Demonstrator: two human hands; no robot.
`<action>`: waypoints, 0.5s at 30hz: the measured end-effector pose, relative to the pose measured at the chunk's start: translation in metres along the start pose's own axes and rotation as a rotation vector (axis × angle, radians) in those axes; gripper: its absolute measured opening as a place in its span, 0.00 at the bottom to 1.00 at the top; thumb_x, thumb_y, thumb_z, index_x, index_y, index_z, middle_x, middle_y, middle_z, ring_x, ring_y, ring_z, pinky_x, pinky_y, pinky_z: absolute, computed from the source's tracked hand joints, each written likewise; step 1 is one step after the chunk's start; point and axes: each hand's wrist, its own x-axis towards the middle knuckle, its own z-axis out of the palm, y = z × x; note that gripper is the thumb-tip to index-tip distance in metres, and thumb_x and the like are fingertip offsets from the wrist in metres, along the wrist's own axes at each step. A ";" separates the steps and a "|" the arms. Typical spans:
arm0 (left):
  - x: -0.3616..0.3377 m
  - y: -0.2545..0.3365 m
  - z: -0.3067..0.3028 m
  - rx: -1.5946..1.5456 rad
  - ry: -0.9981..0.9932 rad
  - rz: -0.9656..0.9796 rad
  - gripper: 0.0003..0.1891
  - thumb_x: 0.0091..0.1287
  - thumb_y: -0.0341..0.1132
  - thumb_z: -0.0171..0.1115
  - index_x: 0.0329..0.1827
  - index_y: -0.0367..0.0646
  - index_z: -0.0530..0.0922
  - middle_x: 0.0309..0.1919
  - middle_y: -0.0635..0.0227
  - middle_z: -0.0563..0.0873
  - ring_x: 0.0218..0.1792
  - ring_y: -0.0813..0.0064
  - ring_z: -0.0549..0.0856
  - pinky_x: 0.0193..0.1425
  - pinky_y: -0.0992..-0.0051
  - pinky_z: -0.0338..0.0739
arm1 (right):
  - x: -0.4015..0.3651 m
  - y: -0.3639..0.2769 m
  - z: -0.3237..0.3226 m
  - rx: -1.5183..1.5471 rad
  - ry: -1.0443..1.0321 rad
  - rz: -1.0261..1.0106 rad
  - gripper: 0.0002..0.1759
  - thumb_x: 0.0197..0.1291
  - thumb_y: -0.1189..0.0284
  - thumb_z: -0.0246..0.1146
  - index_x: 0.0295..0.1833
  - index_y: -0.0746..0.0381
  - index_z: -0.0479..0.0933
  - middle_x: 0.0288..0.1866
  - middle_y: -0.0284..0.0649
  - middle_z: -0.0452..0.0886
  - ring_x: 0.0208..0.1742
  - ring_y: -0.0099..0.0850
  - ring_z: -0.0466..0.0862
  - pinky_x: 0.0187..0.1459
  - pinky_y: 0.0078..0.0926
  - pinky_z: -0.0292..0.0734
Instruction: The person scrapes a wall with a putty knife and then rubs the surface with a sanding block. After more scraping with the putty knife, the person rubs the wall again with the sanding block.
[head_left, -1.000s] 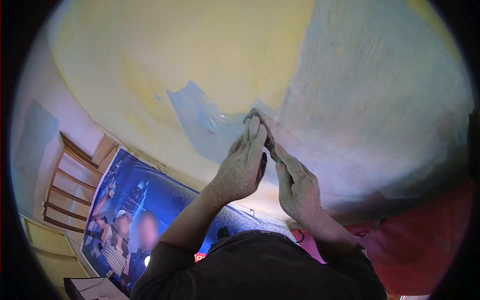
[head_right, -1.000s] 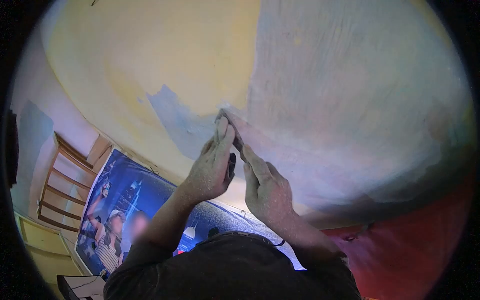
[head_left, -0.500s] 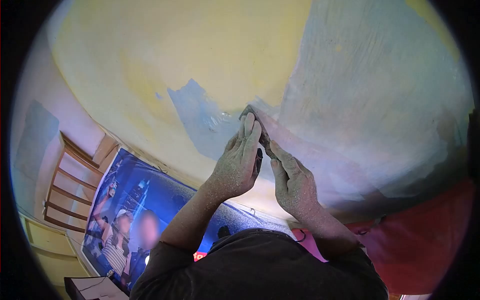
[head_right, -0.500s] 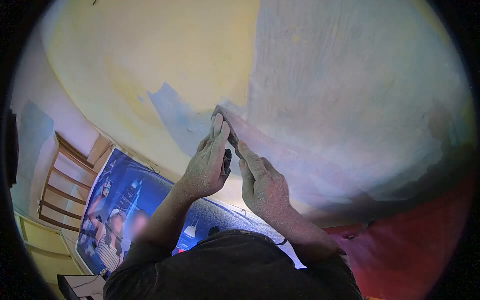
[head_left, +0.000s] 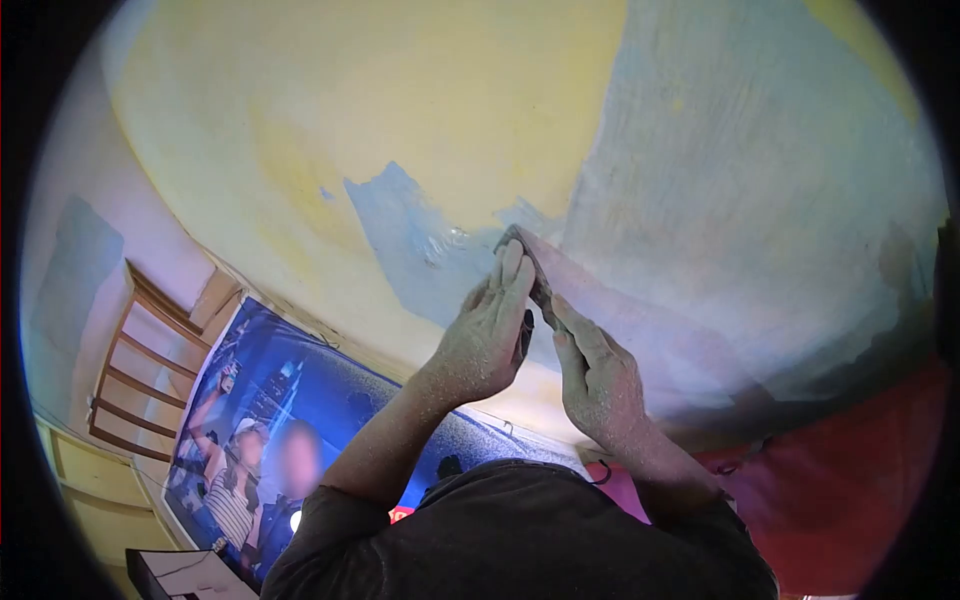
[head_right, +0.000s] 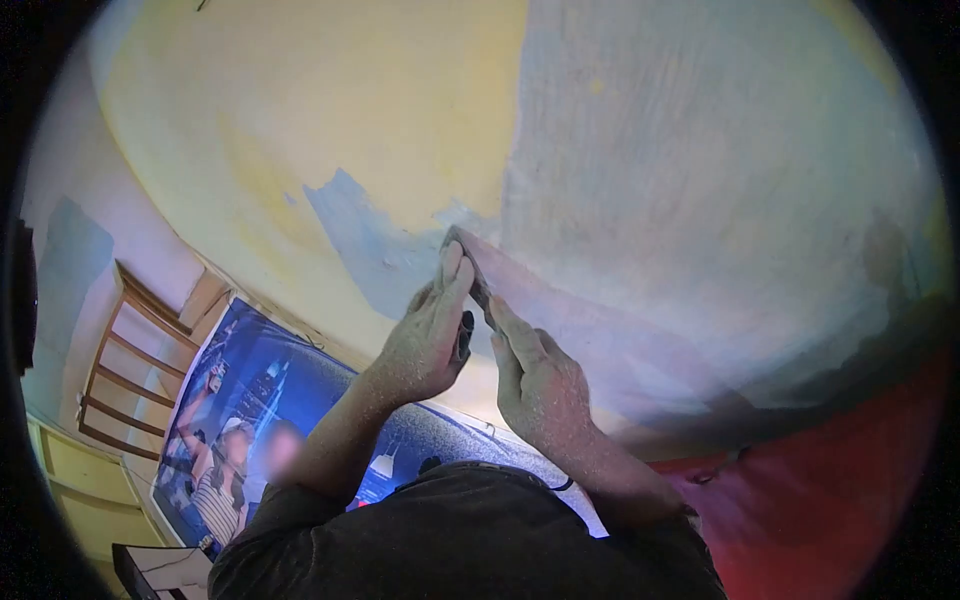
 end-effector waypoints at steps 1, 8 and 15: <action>0.000 0.001 -0.001 0.014 -0.010 -0.008 0.44 0.76 0.23 0.63 0.91 0.22 0.50 0.89 0.18 0.55 0.91 0.23 0.59 0.91 0.37 0.60 | -0.001 0.002 0.001 0.006 0.013 -0.017 0.26 0.84 0.69 0.65 0.83 0.54 0.79 0.46 0.60 0.91 0.44 0.59 0.94 0.43 0.56 0.89; 0.005 -0.008 -0.018 0.083 0.028 -0.014 0.45 0.76 0.22 0.62 0.92 0.23 0.50 0.90 0.20 0.56 0.91 0.25 0.59 0.91 0.39 0.60 | 0.018 -0.005 0.009 -0.002 -0.029 0.009 0.26 0.84 0.69 0.66 0.83 0.54 0.79 0.49 0.60 0.92 0.46 0.59 0.95 0.46 0.55 0.90; 0.000 -0.007 -0.005 0.053 0.048 -0.027 0.43 0.76 0.23 0.63 0.92 0.23 0.53 0.89 0.20 0.58 0.91 0.24 0.60 0.91 0.37 0.61 | 0.013 -0.002 0.009 -0.002 -0.017 0.001 0.26 0.84 0.70 0.67 0.83 0.53 0.79 0.46 0.58 0.92 0.44 0.58 0.95 0.45 0.54 0.90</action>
